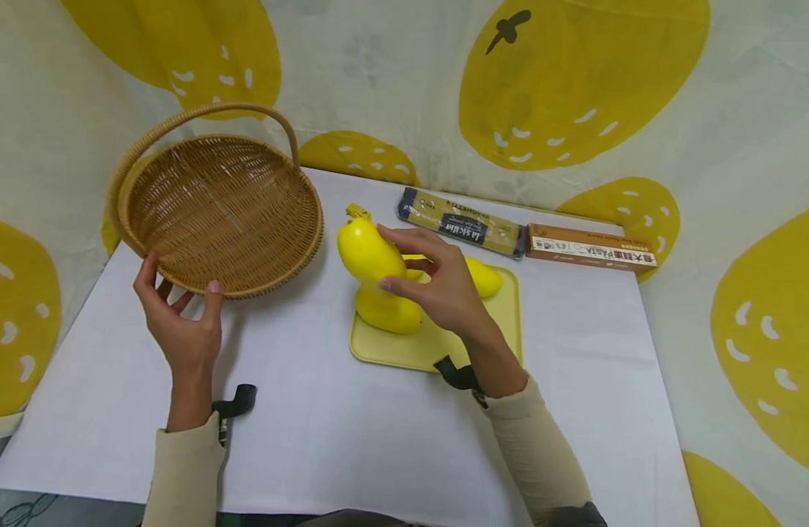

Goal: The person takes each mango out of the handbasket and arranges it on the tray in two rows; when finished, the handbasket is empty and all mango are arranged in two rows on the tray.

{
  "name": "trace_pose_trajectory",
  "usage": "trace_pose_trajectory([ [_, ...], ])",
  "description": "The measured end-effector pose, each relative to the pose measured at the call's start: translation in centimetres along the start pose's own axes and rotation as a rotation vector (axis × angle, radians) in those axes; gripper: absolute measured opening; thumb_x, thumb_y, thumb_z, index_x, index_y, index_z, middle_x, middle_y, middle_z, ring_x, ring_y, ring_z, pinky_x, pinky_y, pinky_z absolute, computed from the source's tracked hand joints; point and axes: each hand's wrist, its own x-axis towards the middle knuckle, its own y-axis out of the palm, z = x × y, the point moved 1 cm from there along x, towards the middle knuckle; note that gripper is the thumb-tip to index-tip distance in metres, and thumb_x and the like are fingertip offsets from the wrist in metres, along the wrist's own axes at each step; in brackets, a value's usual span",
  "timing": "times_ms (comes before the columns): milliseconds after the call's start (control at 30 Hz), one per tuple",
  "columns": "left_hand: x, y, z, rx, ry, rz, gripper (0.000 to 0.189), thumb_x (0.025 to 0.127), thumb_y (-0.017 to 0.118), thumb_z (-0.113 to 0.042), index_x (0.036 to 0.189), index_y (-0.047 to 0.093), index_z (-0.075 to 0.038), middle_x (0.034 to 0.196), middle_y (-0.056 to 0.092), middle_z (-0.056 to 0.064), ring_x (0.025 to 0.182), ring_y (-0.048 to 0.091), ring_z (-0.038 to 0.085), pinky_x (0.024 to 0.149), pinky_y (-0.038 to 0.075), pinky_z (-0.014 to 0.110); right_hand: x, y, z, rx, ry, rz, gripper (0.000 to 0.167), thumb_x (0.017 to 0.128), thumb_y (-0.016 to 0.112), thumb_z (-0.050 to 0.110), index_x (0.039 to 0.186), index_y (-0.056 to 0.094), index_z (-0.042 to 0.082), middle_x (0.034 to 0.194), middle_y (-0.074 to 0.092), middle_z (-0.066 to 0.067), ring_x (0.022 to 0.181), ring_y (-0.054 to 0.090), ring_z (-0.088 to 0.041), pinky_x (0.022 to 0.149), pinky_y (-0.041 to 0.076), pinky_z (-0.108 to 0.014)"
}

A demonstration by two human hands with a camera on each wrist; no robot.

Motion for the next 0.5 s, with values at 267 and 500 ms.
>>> trace_pose_trajectory([
  [267,-0.3,0.1,-2.7,-0.017,-0.034,-0.002,0.079,0.087,0.074,-0.019,0.158,0.040,-0.010,0.165,0.044,0.006,0.144,0.051,0.035,0.102,0.047,0.024,-2.9,-2.3,-1.5,-0.013,0.095,-0.055,0.063,0.088,0.086,0.008,0.145,0.068,0.027,0.143,0.067,0.003,0.128,0.063,-0.016,0.104,0.057,-0.035],
  [500,0.0,0.1,-0.8,-0.007,0.005,0.010,0.082,0.087,0.075,-0.023,0.160,0.039,-0.012,0.166,0.044,0.005,0.143,0.051,0.034,0.102,0.048,0.023,-4.9,-4.3,-2.6,-0.004,0.128,-0.103,0.063,0.087,0.085,0.003,0.144,0.068,0.024,0.143,0.068,-0.003,0.125,0.065,-0.022,0.104,0.056,-0.029],
])
